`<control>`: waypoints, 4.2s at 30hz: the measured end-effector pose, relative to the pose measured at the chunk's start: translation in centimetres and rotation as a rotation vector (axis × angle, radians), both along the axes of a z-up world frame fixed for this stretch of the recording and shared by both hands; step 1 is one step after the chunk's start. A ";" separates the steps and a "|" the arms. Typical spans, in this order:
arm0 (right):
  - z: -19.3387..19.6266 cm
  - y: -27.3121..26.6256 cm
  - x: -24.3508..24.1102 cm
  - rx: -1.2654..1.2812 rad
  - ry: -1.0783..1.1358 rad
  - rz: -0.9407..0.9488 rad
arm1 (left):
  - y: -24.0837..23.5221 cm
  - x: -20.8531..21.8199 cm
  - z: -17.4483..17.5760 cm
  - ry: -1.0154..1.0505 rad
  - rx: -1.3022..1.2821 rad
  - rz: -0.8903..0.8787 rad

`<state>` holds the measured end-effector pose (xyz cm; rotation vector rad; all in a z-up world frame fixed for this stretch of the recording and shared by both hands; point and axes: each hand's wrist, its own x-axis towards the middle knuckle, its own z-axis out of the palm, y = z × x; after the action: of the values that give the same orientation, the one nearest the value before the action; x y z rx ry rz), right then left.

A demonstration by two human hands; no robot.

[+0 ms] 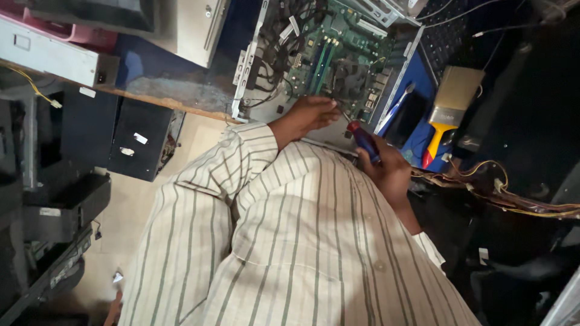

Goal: The person uses a screwdriver to remove and install screws on a computer motherboard inside an open case. They also handle a small black component, placing it onto the board and securing it with screws.

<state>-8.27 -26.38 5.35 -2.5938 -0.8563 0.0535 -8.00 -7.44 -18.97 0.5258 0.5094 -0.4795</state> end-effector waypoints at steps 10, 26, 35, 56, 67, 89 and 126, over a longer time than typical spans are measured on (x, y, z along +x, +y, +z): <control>-0.7 0.1 1.5 -0.026 -0.071 0.085 | -0.5 0.2 -1.2 0.066 -0.003 0.028; 0.6 0.6 3.1 -0.184 -0.095 0.236 | 0.1 0.6 0.1 0.102 -0.040 0.026; 4.3 4.9 4.8 -0.123 0.058 0.339 | 1.1 0.9 2.4 0.130 -0.107 0.034; 5.2 10.2 7.5 -0.610 -0.127 0.140 | 1.5 0.8 2.8 -0.145 0.655 -0.165; 4.6 11.0 7.1 -0.518 -0.045 0.053 | 6.2 1.6 17.7 -1.006 1.381 0.120; 9.9 11.5 10.1 -0.379 0.165 0.347 | 8.5 8.4 16.6 -1.310 1.370 -0.358; 5.2 8.7 8.3 -0.672 -0.487 0.205 | 4.5 8.7 16.2 -1.273 1.122 -0.215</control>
<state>0.03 -17.73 10.54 -3.1871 -1.4860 -0.2940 0.71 -2.98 -2.78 1.7946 -0.5972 0.0629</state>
